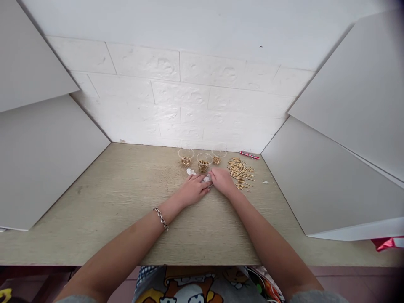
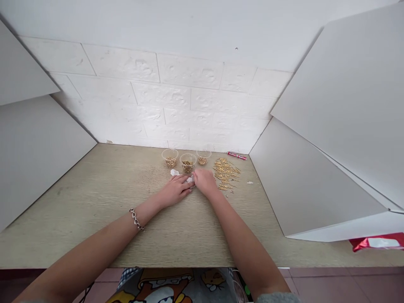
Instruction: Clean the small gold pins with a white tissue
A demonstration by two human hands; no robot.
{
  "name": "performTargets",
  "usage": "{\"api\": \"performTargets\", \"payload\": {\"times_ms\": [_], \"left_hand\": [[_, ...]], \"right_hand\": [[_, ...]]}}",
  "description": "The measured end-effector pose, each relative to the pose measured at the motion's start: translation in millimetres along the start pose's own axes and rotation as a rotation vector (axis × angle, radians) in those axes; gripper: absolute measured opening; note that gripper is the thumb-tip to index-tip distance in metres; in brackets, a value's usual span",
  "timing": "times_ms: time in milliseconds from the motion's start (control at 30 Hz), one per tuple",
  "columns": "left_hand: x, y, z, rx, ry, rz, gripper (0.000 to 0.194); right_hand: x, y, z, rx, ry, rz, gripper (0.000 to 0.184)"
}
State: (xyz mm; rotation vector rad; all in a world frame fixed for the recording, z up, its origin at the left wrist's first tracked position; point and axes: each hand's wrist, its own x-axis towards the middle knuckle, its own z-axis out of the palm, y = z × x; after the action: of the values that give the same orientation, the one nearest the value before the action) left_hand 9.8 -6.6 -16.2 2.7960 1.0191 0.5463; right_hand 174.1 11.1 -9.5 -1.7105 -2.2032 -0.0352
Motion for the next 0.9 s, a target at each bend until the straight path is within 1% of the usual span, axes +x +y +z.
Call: {"api": "performTargets", "payload": {"times_ms": [133, 200, 267, 367, 433, 533, 633, 700, 800, 900], "left_hand": [[0.0, 0.4, -1.0, -0.001, -0.005, -0.002, 0.035], [-0.3, 0.4, -1.0, 0.000, -0.007, 0.001, 0.035], [-1.0, 0.1, -0.6, -0.003, -0.005, -0.003, 0.035], [-2.0, -0.4, -0.6, -0.016, 0.016, -0.021, 0.036], [-2.4, -0.2, -2.3, -0.034, 0.047, -0.034, 0.036], [-2.4, 1.6, -6.7, -0.069, 0.108, -0.065, 0.035], [-1.7, 4.6, -10.6, -0.120, 0.166, -0.115, 0.033], [-0.9, 6.9, -12.4, -0.197, 0.210, -0.155, 0.031], [0.6, 9.6, -15.6, -0.442, 0.251, -0.232, 0.031], [2.0, 10.5, -20.1, -0.708, 0.229, -0.399, 0.033]], "right_hand": [[-0.5, 0.5, 1.4, 0.022, -0.006, 0.027, 0.031], [-1.1, -0.4, 1.1, 0.096, -0.019, 0.035, 0.031], [-1.9, -1.3, -0.5, 0.260, 0.025, 0.104, 0.033], [-3.3, -1.5, -3.9, 0.589, 0.103, 0.234, 0.038], [-4.4, -1.4, -5.3, 0.753, 0.116, 0.270, 0.039], [-5.6, -2.7, -6.4, 0.882, 0.114, 0.276, 0.040], [-7.3, -6.8, -9.0, 0.915, 0.120, 0.258, 0.039], [-9.5, -11.3, -12.1, 0.898, 0.122, 0.231, 0.037], [-13.8, -19.6, -17.3, 0.824, 0.124, 0.144, 0.029], [-18.0, -28.0, -20.1, 0.598, 0.149, -0.018, 0.017]]}}
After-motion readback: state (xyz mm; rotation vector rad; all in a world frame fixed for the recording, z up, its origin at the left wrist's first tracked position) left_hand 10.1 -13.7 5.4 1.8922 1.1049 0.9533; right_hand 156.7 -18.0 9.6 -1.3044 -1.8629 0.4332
